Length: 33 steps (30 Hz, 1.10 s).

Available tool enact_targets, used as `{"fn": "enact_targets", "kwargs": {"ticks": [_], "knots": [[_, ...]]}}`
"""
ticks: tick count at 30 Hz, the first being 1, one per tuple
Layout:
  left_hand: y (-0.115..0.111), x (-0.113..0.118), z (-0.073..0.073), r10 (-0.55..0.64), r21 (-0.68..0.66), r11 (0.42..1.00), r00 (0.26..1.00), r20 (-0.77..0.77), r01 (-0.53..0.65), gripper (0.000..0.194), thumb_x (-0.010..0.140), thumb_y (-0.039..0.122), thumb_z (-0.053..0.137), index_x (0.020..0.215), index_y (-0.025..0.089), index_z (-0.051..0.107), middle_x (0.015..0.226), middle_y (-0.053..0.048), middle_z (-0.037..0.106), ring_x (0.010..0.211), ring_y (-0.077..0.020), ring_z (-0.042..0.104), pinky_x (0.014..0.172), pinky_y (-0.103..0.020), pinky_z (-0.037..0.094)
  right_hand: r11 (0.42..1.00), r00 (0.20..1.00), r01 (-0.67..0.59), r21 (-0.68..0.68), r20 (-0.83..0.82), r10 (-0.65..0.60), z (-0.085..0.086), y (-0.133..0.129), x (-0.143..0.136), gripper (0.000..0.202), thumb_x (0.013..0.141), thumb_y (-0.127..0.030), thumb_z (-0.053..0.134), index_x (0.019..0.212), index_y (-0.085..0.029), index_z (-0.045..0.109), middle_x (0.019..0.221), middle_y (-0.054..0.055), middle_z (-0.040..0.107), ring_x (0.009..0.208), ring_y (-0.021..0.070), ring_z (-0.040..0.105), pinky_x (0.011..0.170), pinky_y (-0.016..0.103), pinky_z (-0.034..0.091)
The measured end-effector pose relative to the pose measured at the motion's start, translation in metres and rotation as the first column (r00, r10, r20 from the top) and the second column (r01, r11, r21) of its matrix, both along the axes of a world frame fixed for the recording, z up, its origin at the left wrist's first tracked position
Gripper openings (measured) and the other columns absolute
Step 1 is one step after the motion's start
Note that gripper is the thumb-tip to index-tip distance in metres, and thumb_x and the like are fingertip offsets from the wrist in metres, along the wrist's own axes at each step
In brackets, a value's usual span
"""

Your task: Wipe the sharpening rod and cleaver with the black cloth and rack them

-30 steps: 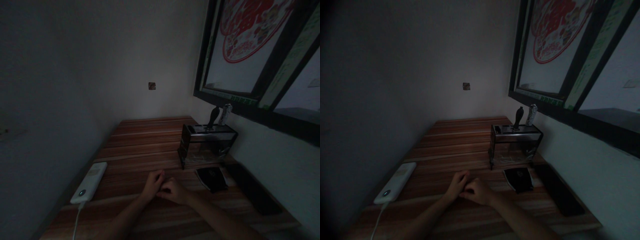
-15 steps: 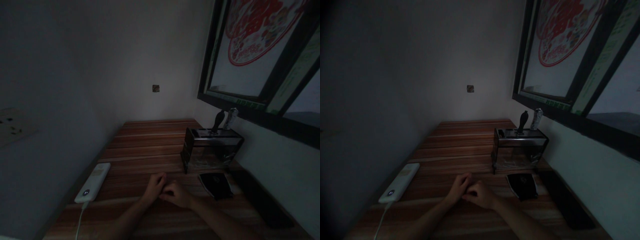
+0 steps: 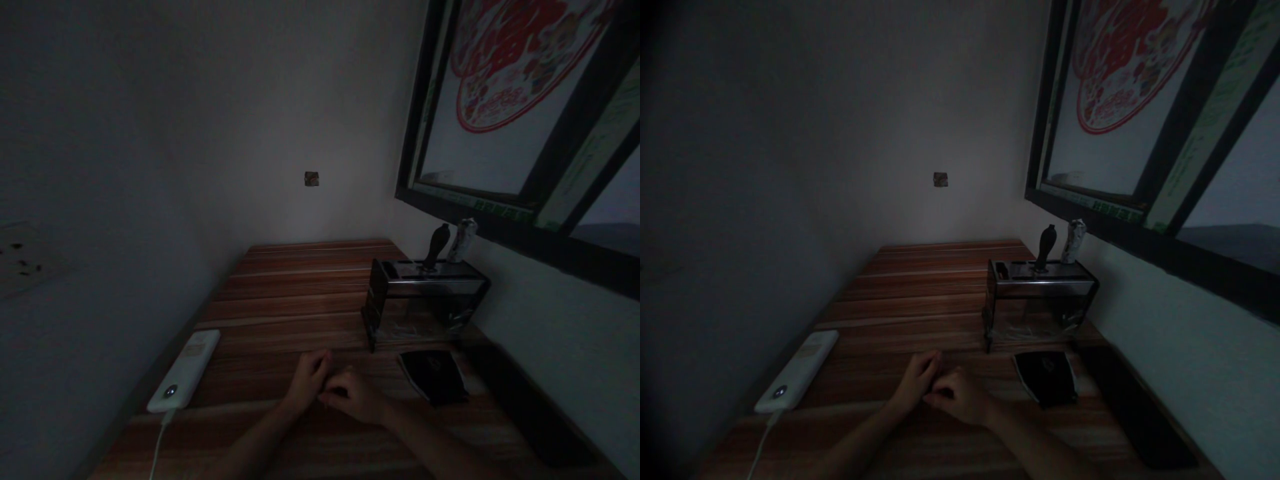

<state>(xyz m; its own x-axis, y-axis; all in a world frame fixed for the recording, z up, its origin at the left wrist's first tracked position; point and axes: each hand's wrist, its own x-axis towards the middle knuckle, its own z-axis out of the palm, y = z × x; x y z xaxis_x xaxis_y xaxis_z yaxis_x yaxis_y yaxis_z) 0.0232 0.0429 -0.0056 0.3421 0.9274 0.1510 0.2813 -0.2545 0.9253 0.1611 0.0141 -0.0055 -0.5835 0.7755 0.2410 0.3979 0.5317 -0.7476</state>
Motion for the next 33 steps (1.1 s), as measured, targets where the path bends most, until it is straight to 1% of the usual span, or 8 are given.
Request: {"fn": "enact_targets", "kwargs": {"ticks": [5, 11, 16, 21, 24, 27, 33], "knots": [[0.0006, 0.0001, -0.0015, 0.003, -0.004, 1.0, 1.0, 0.005, -0.003, 0.038, 0.08, 0.043, 0.036, 0.055, 0.016, 0.04, 0.053, 0.004, 0.035, 0.053, -0.0093, 0.033, 0.05, -0.021, 0.026, 1.0, 1.0, -0.018, -0.007, -0.015, 0.018, 0.0015, 0.0001, -0.0005, 0.031, 0.084, -0.034, 0.048, 0.068, -0.014, 0.065, 0.061, 0.001, 0.062, 0.056, 0.0103, 0.053, 0.056, 0.019, 0.037], [0.0004, -0.0014, -0.0053, -0.005, 0.019, 1.0, 1.0, -0.004, 0.005, 0.039, 0.082, 0.044, 0.037, 0.055, 0.016, 0.042, 0.053, 0.004, 0.037, 0.053, -0.009, 0.035, 0.05, -0.02, 0.027, 1.0, 1.0, 0.001, -0.005, 0.014, -0.001, 0.0002, 0.0006, 0.0003, 0.032, 0.084, -0.035, 0.048, 0.068, -0.014, 0.066, 0.059, 0.002, 0.062, 0.054, 0.01, 0.053, 0.054, 0.019, 0.036], [0.0007, -0.0015, -0.0046, -0.012, 0.021, 1.0, 1.0, 0.001, 0.012, 0.04, 0.083, 0.044, 0.037, 0.055, 0.016, 0.041, 0.053, 0.004, 0.038, 0.053, -0.0087, 0.035, 0.05, -0.02, 0.028, 1.0, 1.0, 0.003, 0.003, 0.018, -0.003, -0.0001, -0.0005, -0.0001, 0.032, 0.084, -0.036, 0.048, 0.069, -0.014, 0.066, 0.061, 0.002, 0.063, 0.056, 0.0106, 0.054, 0.056, 0.019, 0.037], [0.0009, -0.0016, -0.0037, -0.018, 0.009, 1.0, 1.0, 0.016, 0.017, 0.039, 0.082, 0.044, 0.037, 0.056, 0.016, 0.042, 0.054, 0.004, 0.038, 0.053, -0.009, 0.034, 0.05, -0.02, 0.028, 1.0, 1.0, 0.002, 0.025, 0.014, -0.003, 0.0001, -0.0003, -0.001, 0.033, 0.084, -0.036, 0.048, 0.066, -0.014, 0.065, 0.058, 0.002, 0.062, 0.055, 0.0107, 0.054, 0.056, 0.02, 0.037], [0.0008, -0.0016, -0.0039, -0.017, 0.008, 1.0, 1.0, 0.017, 0.016, 0.04, 0.081, 0.046, 0.037, 0.055, 0.016, 0.041, 0.053, 0.004, 0.037, 0.053, -0.009, 0.034, 0.05, -0.02, 0.028, 1.0, 1.0, -0.007, 0.011, 0.009, 0.007, -0.0011, -0.0003, -0.0003, 0.033, 0.084, -0.035, 0.047, 0.067, -0.014, 0.066, 0.059, 0.002, 0.063, 0.054, 0.0105, 0.054, 0.055, 0.02, 0.037], [0.0007, -0.0018, -0.0041, -0.025, 0.01, 1.0, 1.0, 0.011, 0.025, 0.041, 0.081, 0.047, 0.037, 0.055, 0.016, 0.041, 0.053, 0.004, 0.037, 0.053, -0.009, 0.034, 0.05, -0.02, 0.028, 1.0, 1.0, -0.004, 0.007, 0.006, 0.004, -0.0032, -0.0004, 0.0003, 0.032, 0.084, -0.035, 0.048, 0.068, -0.013, 0.066, 0.059, 0.002, 0.062, 0.053, 0.0099, 0.053, 0.053, 0.019, 0.036], [-0.0003, -0.0019, -0.0041, -0.028, 0.01, 1.0, 1.0, 0.002, 0.028, 0.041, 0.082, 0.047, 0.037, 0.055, 0.016, 0.042, 0.054, 0.004, 0.038, 0.054, -0.009, 0.035, 0.051, -0.02, 0.028, 0.999, 1.0, 0.011, 0.046, 0.018, -0.011, -0.0055, -0.0004, -0.0012, 0.032, 0.084, -0.035, 0.048, 0.065, -0.014, 0.066, 0.055, 0.0, 0.06, 0.05, 0.0088, 0.049, 0.05, 0.019, 0.034]]}}
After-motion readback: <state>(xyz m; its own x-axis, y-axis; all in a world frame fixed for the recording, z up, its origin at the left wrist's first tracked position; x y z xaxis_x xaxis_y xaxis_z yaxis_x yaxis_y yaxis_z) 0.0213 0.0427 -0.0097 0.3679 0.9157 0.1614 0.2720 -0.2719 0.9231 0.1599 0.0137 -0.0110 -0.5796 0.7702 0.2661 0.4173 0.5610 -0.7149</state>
